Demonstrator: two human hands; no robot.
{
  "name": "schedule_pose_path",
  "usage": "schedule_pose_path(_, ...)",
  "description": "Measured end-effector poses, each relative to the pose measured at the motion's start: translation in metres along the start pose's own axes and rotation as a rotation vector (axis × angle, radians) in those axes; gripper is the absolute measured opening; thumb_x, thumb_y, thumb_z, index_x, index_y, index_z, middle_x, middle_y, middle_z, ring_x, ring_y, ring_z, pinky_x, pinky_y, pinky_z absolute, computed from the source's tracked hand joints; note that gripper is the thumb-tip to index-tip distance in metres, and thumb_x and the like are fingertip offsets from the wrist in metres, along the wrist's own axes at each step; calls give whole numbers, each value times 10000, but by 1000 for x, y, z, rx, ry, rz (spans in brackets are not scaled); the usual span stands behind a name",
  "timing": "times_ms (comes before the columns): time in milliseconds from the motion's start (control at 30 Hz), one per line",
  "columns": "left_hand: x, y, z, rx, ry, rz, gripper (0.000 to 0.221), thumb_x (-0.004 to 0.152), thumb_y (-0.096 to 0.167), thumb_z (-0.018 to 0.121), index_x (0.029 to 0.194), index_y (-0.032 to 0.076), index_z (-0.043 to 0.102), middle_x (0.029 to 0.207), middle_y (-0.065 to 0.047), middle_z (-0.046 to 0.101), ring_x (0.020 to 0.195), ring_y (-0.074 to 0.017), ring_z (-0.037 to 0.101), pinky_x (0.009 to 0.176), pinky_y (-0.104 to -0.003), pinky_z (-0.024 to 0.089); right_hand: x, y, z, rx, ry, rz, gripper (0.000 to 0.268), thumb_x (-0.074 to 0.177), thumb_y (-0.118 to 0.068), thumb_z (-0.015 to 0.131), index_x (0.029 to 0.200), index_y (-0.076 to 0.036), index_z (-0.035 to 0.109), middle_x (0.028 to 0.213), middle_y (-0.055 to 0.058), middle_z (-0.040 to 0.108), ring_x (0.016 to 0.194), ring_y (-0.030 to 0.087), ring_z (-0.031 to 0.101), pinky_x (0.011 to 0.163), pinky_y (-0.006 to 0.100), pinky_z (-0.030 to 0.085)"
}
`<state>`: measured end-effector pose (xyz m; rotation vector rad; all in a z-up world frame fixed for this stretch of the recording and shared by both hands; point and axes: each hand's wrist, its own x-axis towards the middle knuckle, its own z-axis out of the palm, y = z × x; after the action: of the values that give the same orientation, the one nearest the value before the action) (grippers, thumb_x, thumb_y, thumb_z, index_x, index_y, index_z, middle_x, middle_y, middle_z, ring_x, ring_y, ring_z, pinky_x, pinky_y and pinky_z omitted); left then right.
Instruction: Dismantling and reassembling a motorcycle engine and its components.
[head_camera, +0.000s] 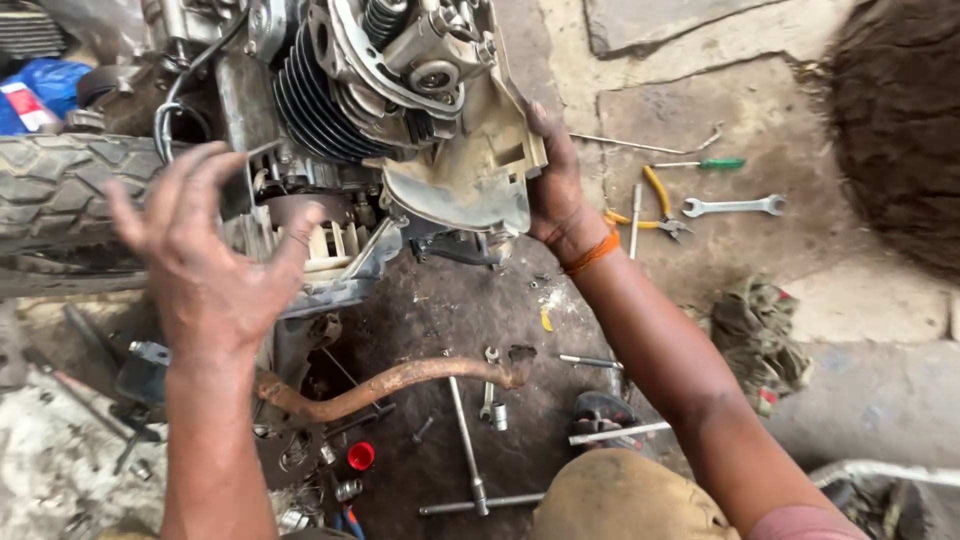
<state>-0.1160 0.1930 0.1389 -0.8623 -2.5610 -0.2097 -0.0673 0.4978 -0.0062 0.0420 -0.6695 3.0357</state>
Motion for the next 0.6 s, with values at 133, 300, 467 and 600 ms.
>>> schedule_pose_path(133, 13, 12, 8, -135, -115, -99, 804, 971, 754, 641, 1374, 58, 619, 1479, -189, 600, 1409, -356, 540, 1219, -747, 85, 8, -9, -21, -113, -83, 54, 731, 905, -494, 660, 1419, 1, 496, 1310, 206, 607, 1214, 334, 657, 1051, 504, 581)
schedule_pose_path(300, 14, 18, 9, -180, -158, -168, 835, 938, 745, 632, 1402, 52, 606, 1482, -202, 597, 1412, -375, 531, 1196, -764, 112, 11, 4, -94, -136, -49, 182, 504, 1024, -253, 649, 1302, 144, 511, 1150, 314, 596, 1017, 358, 663, 917, 436, 590)
schedule_pose_path(467, 15, 23, 6, -195, -145, -175, 784, 962, 670, 650, 1418, 34, 600, 1471, -196, 606, 1414, -369, 540, 1226, -747, 126, 1, -2, -66, -255, -29, 83, 651, 962, -85, 525, 1598, -23, 401, 1247, 132, 577, 986, 188, 633, 840, 330, 586)
schedule_pose_path(600, 14, 27, 3, -209, -139, -172, 776, 961, 641, 680, 1419, 21, 593, 1477, -201, 598, 1422, -378, 530, 1233, -727, 129, -12, -12, -47, -561, 148, 12, 676, 917, -130, 546, 1556, 9, 373, 1404, 154, 592, 1087, 183, 630, 893, 329, 570)
